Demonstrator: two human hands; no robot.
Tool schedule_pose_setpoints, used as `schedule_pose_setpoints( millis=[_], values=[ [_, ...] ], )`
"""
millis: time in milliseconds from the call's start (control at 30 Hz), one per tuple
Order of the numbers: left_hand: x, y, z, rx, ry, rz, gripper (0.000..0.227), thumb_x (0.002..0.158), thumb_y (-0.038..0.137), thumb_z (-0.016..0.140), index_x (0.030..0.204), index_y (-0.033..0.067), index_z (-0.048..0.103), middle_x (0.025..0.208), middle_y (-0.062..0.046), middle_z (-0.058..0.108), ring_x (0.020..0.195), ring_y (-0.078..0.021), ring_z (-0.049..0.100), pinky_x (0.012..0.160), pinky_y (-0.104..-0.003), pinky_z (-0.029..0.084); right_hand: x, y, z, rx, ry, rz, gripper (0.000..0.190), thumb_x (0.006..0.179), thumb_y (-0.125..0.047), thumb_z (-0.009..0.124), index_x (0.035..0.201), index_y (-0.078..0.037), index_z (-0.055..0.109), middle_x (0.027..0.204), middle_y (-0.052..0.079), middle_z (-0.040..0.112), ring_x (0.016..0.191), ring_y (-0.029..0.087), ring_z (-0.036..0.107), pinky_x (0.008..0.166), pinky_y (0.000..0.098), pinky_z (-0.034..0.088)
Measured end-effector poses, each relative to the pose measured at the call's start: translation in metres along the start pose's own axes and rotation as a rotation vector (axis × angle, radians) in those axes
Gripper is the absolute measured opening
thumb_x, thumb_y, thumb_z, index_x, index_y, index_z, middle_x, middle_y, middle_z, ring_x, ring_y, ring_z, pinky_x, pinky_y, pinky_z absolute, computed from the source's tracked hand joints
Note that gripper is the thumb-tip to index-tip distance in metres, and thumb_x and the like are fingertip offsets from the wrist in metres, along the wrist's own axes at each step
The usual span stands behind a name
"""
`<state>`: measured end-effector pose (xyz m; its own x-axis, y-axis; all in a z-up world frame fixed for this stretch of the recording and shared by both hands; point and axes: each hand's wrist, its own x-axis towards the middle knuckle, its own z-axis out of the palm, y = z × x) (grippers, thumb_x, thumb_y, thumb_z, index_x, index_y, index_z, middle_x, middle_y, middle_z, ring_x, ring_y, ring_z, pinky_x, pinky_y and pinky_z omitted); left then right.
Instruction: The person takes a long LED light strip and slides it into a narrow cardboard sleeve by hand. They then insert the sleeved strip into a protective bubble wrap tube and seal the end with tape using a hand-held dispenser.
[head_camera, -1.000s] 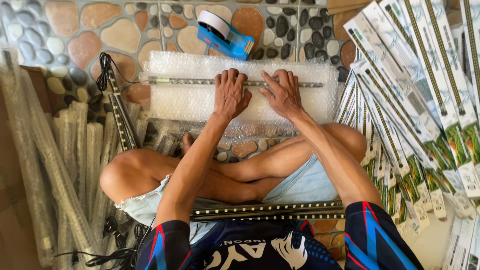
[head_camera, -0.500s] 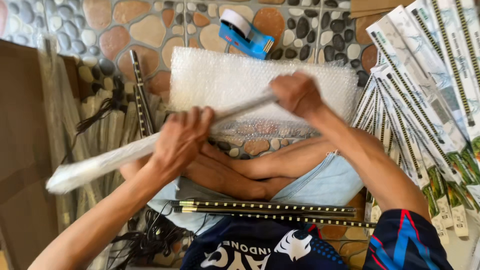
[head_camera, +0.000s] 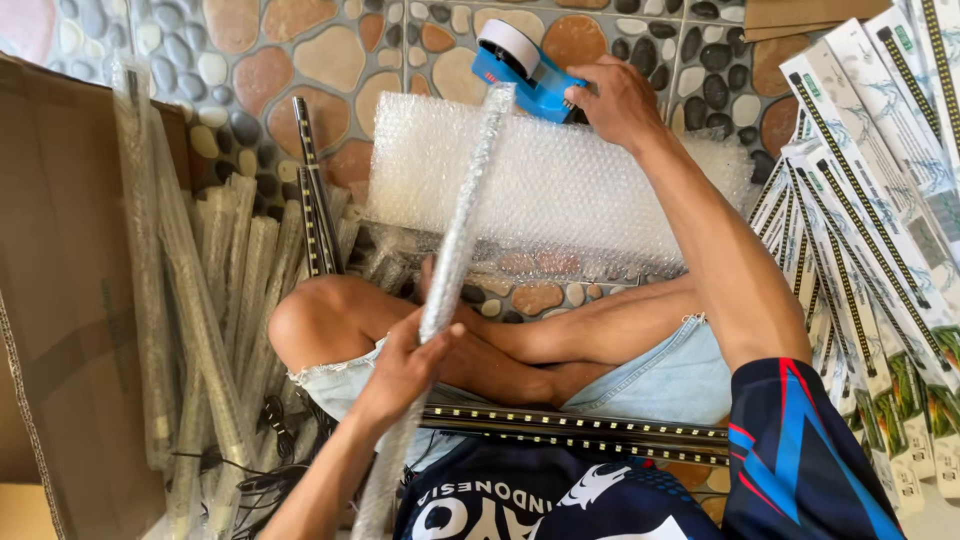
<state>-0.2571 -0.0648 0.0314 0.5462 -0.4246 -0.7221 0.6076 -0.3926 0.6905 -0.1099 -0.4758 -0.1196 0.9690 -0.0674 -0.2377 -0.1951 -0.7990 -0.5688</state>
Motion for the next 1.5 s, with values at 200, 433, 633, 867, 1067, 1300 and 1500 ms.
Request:
schedule_pose_setpoints(
  millis=[200, 433, 633, 867, 1067, 1300, 1500],
  values=[
    [0.026, -0.017, 0.031, -0.225, 0.047, 0.071, 0.026, 0.104, 0.024, 0.069, 0.087, 0.0157, 0.050, 0.063, 0.007, 0.037, 0.049, -0.0031, 0.032, 0.041, -0.025, 0.023, 0.011, 0.017, 0.010, 0.110, 0.037, -0.041, 0.010, 0.100, -0.023, 0.084, 0.106, -0.015, 0.082, 0.108, 0.009, 0.070, 0.103, 0.030, 0.065, 0.088, 0.0484, 0.046],
    [0.038, -0.020, 0.045, 0.027, 0.229, 0.231, 0.020, 0.102, 0.028, 0.067, 0.094, 0.0100, 0.064, 0.081, 0.003, 0.062, 0.080, -0.0081, 0.055, 0.073, -0.030, 0.047, -0.031, 0.019, 0.019, 0.435, 0.177, 0.094, 0.019, 0.098, -0.014, 0.077, 0.087, -0.010, 0.062, 0.108, 0.010, 0.063, 0.093, 0.022, 0.067, 0.077, 0.0354, 0.063],
    [0.043, -0.031, 0.051, 0.179, 0.306, 0.237, 0.020, 0.100, 0.031, 0.066, 0.094, 0.0121, 0.060, 0.080, -0.001, 0.067, 0.077, -0.0136, 0.061, 0.071, -0.036, 0.048, -0.051, -0.040, -0.019, 0.123, 0.085, 0.198, 0.008, 0.098, -0.011, 0.078, 0.093, -0.010, 0.072, 0.087, 0.010, 0.077, 0.083, 0.028, 0.075, 0.078, 0.0464, 0.059],
    [0.035, -0.019, 0.058, -0.083, 0.197, 0.171, 0.028, 0.095, 0.026, 0.077, 0.083, 0.0080, 0.060, 0.064, -0.002, 0.052, 0.065, -0.0160, 0.052, 0.059, -0.033, 0.044, -0.070, -0.092, 0.030, 0.877, -0.029, 0.043, 0.039, 0.090, -0.029, 0.095, 0.086, -0.003, 0.067, 0.060, 0.008, 0.065, 0.048, 0.005, 0.051, 0.042, 0.0180, 0.041],
    [0.016, -0.028, 0.052, -0.941, -0.233, -0.010, 0.017, 0.106, 0.009, 0.060, 0.092, 0.0040, 0.051, 0.052, 0.004, 0.032, 0.029, -0.0069, 0.038, 0.028, -0.025, 0.037, -0.061, -0.064, 0.064, 0.854, 0.015, -0.107, 0.058, 0.086, -0.022, 0.098, 0.122, -0.006, 0.056, 0.085, 0.010, 0.071, 0.068, 0.013, 0.068, 0.064, 0.0230, 0.054],
    [0.041, 0.012, 0.040, -0.762, -0.131, 0.019, 0.040, 0.103, 0.017, 0.064, 0.072, 0.0145, 0.040, 0.051, 0.001, 0.033, 0.036, -0.0100, 0.033, 0.034, -0.026, 0.022, -0.010, 0.002, 0.018, -0.008, 0.079, 0.018, 0.053, 0.107, -0.047, 0.064, 0.144, -0.010, 0.063, 0.136, 0.018, 0.065, 0.118, 0.038, 0.063, 0.099, 0.0542, 0.050],
    [0.065, 0.014, 0.053, -0.620, -0.022, 0.032, 0.037, 0.100, 0.025, 0.068, 0.077, 0.0155, 0.041, 0.047, 0.003, 0.031, 0.036, -0.0073, 0.027, 0.035, -0.025, 0.021, -0.006, 0.013, 0.017, 0.144, 0.127, -0.083, 0.013, 0.105, -0.019, 0.081, 0.101, -0.006, 0.079, 0.110, 0.016, 0.077, 0.103, 0.032, 0.071, 0.091, 0.0513, 0.050]
  ],
)
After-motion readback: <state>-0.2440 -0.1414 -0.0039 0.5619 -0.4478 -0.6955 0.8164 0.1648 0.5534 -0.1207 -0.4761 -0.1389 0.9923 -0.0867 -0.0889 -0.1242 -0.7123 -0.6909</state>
